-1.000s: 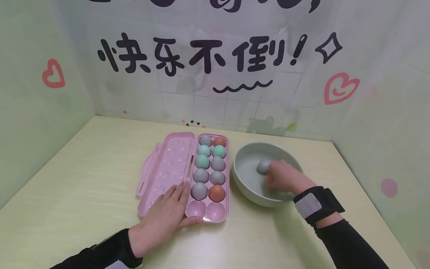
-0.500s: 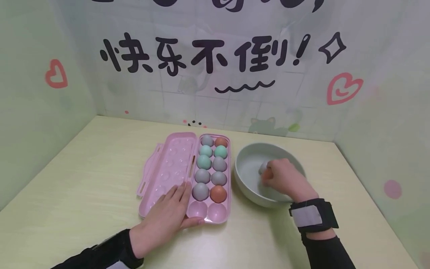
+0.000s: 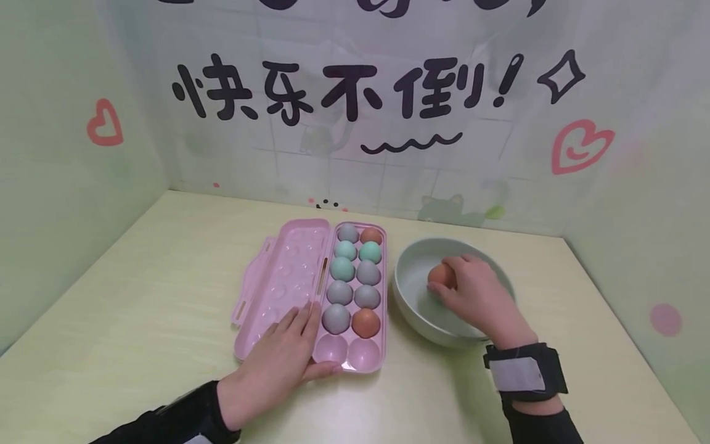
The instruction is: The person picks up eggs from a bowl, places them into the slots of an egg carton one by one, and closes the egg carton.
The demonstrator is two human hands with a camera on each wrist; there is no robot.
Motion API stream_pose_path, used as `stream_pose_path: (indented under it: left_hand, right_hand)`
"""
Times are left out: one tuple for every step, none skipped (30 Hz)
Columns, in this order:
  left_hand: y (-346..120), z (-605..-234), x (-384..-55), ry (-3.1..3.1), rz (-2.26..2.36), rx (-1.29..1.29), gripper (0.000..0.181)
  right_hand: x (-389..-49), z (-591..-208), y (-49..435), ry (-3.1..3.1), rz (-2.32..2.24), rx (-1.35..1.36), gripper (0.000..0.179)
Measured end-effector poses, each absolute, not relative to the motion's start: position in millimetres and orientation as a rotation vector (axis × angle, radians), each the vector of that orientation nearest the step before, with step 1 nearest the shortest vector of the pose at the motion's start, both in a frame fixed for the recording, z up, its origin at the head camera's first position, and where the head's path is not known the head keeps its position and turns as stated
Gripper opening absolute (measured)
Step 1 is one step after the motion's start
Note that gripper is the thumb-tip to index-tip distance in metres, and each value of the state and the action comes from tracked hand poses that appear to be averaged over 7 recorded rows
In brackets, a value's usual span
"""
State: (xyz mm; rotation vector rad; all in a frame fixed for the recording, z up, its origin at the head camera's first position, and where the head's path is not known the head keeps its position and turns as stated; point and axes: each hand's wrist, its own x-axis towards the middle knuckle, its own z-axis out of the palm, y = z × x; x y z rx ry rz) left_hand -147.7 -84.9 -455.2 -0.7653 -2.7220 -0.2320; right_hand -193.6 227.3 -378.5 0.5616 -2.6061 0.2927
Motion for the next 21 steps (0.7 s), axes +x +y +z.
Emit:
stream_pose_path:
  left_hand:
    - [-85.3,-455.5,-147.6,-2.717,-0.233,-0.767,0.095]
    - [-85.6,-455.6,-147.5,-2.708,-0.231,-0.769,0.095]
    - [-86.0,-455.8,-147.4,-2.700,-0.230,-0.772,0.094]
    - [-86.3,-456.1,-147.6,-2.691,-0.229,-0.773,0.095]
    - [-86.5,-456.4,-147.7,-2.685,-0.229,-0.772,0.095]
    - [-86.8,-456.7,-147.8,-2.681,-0.228,-0.772,0.095]
    - [-87.0,-457.0,-147.9,-2.680,-0.228,-0.772,0.095]
    - [-87.2,-457.1,-148.0,-2.685,-0.228,-0.772,0.095]
    - [-87.3,-457.4,-148.0,-2.693,-0.230,-0.772,0.095]
    - [-87.3,-457.6,-148.0,-2.701,-0.231,-0.771,0.096]
    - [-87.5,-457.7,-147.9,-2.709,-0.232,-0.771,0.095]
    - [-87.6,-457.8,-147.8,-2.715,-0.234,-0.772,0.096]
    - [-87.7,-457.9,-147.8,-2.719,-0.236,-0.772,0.096]
    - [-87.7,-457.9,-147.8,-2.722,-0.240,-0.773,0.096]
    - [-87.7,-458.0,-147.9,-2.722,-0.240,-0.772,0.096]
    - [-87.7,-458.0,-148.0,-2.721,-0.243,-0.773,0.096]
    - [-87.6,-457.9,-148.1,-2.718,-0.248,-0.774,0.096]
    - [-87.5,-457.8,-148.2,-2.718,-0.253,-0.775,0.096]
    - [-87.3,-457.6,-148.3,-2.716,-0.256,-0.776,0.096]
    - [-87.1,-457.5,-148.4,-2.712,-0.257,-0.778,0.095]
    - [-87.0,-457.4,-148.4,-2.714,-0.256,-0.778,0.095]
  right_hand:
    - [-192.6,-377.8,226.9,-2.587,0.298,0.562,0.031]
    - [-191.6,-377.0,226.7,-2.567,0.301,0.563,0.032]
    - [-190.8,-376.1,226.4,-2.547,0.300,0.566,0.033]
    - [-190.1,-375.3,226.1,-2.528,0.297,0.570,0.034]
    - [-189.7,-374.7,225.6,-2.514,0.290,0.575,0.035]
    - [-189.5,-374.4,224.9,-2.503,0.284,0.584,0.035]
    - [-189.3,-374.2,224.1,-2.496,0.278,0.592,0.036]
    - [-189.2,-374.2,223.4,-2.492,0.276,0.597,0.036]
    - [-189.2,-374.4,222.7,-2.488,0.273,0.602,0.036]
    - [-189.2,-374.5,222.0,-2.485,0.272,0.606,0.035]
    - [-189.1,-374.7,221.4,-2.479,0.269,0.611,0.035]
    - [-188.9,-374.9,220.9,-2.472,0.268,0.616,0.035]
    - [-188.8,-375.0,220.4,-2.465,0.270,0.620,0.035]
    - [-188.6,-375.1,219.7,-2.455,0.271,0.627,0.035]
    - [-188.4,-375.0,219.0,-2.444,0.271,0.633,0.035]
    - [-188.1,-374.7,218.1,-2.433,0.273,0.637,0.036]
    - [-187.7,-374.4,217.1,-2.420,0.273,0.640,0.036]
    - [-187.0,-373.9,216.0,-2.409,0.276,0.642,0.037]
    - [-186.3,-373.4,214.9,-2.398,0.279,0.642,0.038]
    - [-185.5,-372.9,213.6,-2.388,0.281,0.642,0.039]
    - [-184.5,-372.4,212.3,-2.379,0.283,0.640,0.040]
